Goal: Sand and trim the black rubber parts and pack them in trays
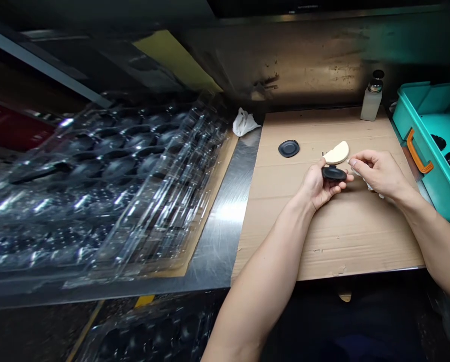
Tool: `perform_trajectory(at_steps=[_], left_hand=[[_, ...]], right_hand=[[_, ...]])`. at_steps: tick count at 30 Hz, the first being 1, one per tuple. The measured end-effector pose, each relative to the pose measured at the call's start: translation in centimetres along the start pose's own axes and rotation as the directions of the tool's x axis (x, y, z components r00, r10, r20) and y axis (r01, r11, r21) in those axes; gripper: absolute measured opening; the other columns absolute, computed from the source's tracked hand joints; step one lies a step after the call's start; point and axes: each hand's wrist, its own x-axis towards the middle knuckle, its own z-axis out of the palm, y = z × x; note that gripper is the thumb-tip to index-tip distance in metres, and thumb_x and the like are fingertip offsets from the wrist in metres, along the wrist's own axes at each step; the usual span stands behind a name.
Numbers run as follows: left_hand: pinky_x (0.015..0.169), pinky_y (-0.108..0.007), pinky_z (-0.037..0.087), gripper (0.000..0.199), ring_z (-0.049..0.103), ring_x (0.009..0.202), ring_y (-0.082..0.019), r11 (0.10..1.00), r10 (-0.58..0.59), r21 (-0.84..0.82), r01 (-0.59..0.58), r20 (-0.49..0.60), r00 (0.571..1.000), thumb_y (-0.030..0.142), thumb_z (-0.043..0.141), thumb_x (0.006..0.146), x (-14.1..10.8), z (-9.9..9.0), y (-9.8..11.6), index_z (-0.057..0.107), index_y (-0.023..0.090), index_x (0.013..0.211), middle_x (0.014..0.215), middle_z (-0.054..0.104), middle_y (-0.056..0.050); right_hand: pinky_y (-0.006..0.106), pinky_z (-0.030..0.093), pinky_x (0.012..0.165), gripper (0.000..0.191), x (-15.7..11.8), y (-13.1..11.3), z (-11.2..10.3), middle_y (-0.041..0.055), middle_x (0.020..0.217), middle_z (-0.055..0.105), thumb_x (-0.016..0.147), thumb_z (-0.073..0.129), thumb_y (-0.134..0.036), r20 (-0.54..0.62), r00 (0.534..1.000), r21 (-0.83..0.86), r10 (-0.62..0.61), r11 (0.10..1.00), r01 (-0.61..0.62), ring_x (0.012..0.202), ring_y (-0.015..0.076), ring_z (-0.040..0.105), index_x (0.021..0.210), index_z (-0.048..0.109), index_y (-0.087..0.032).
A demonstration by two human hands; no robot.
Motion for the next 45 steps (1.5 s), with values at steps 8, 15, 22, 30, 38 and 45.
perform_trajectory(at_steps=[8,15,22,30,38,45], left_hand=[[0.038,-0.023,0.041,0.06,0.063,0.046,-0.018,0.953,0.205,0.236,-0.192,-0.03,0.978,0.054,0.034,0.105,0.4,1.0,-2.6,0.065,0.008,0.128,0.068,0.074,-0.012],[0.044,-0.023,0.049,0.069,0.064,0.05,-0.015,0.975,0.168,0.125,-0.185,0.133,0.977,0.063,0.029,0.103,-0.5,0.1,-0.8,0.069,0.009,0.118,0.076,0.076,-0.013],[0.048,-0.023,0.055,0.068,0.068,0.058,-0.015,0.985,0.168,-0.077,-0.155,0.224,0.96,0.064,0.026,0.103,-1.4,0.0,0.2,0.065,0.012,0.122,0.081,0.074,-0.01],[0.047,-0.02,0.054,0.068,0.068,0.061,-0.014,0.977,0.185,-0.151,-0.151,0.251,0.95,0.064,0.023,0.104,-1.5,-0.2,0.4,0.065,0.014,0.122,0.085,0.074,-0.011],[0.081,-0.024,0.057,0.074,0.071,0.106,-0.02,0.765,0.624,0.231,-0.601,-0.038,0.78,0.042,0.087,0.076,-1.8,1.0,-1.3,0.057,0.023,0.141,0.113,0.075,-0.01],[0.093,-0.032,0.053,0.121,0.044,0.145,-0.03,0.485,0.781,0.588,-0.648,0.043,0.623,0.028,0.094,0.064,-2.9,1.5,-2.1,0.023,0.03,0.161,0.146,0.059,-0.014]], right_hand=[[0.031,0.046,0.081,0.027,-0.1,0.3,1.0,0.0047,0.091,0.074,0.097,0.052,-0.03,0.079,0.964,-0.245,-0.253,0.933,0.265,0.083,0.0185,0.064,0.095,0.077,-0.021],[0.032,0.045,0.079,0.027,0.7,1.7,-0.4,0.0073,0.09,0.073,0.096,0.052,-0.028,-0.052,0.981,-0.419,-0.188,0.895,0.15,0.083,0.0213,0.064,0.095,0.077,-0.02],[0.034,0.044,0.078,0.027,1.0,3.9,-0.8,0.0091,0.099,0.076,0.096,0.051,-0.033,-0.114,0.991,-0.568,-0.065,0.823,-0.011,0.091,0.0255,0.067,0.097,0.077,-0.022],[0.031,0.041,0.07,0.029,0.7,3.7,-0.5,0.009,0.103,0.075,0.098,0.05,-0.032,-0.031,0.999,-0.625,0.028,0.78,-0.041,0.093,0.0239,0.066,0.104,0.077,-0.024],[0.031,0.042,0.073,0.028,0.7,3.8,-0.5,0.0088,0.103,0.075,0.097,0.05,-0.032,-0.037,0.999,-0.627,0.026,0.778,-0.043,0.093,0.0239,0.066,0.101,0.077,-0.024],[0.031,0.044,0.077,0.029,0.8,4.2,-0.4,0.009,0.105,0.075,0.096,0.05,-0.031,-0.037,0.999,-0.623,0.022,0.781,-0.04,0.095,0.024,0.067,0.103,0.077,-0.024]])
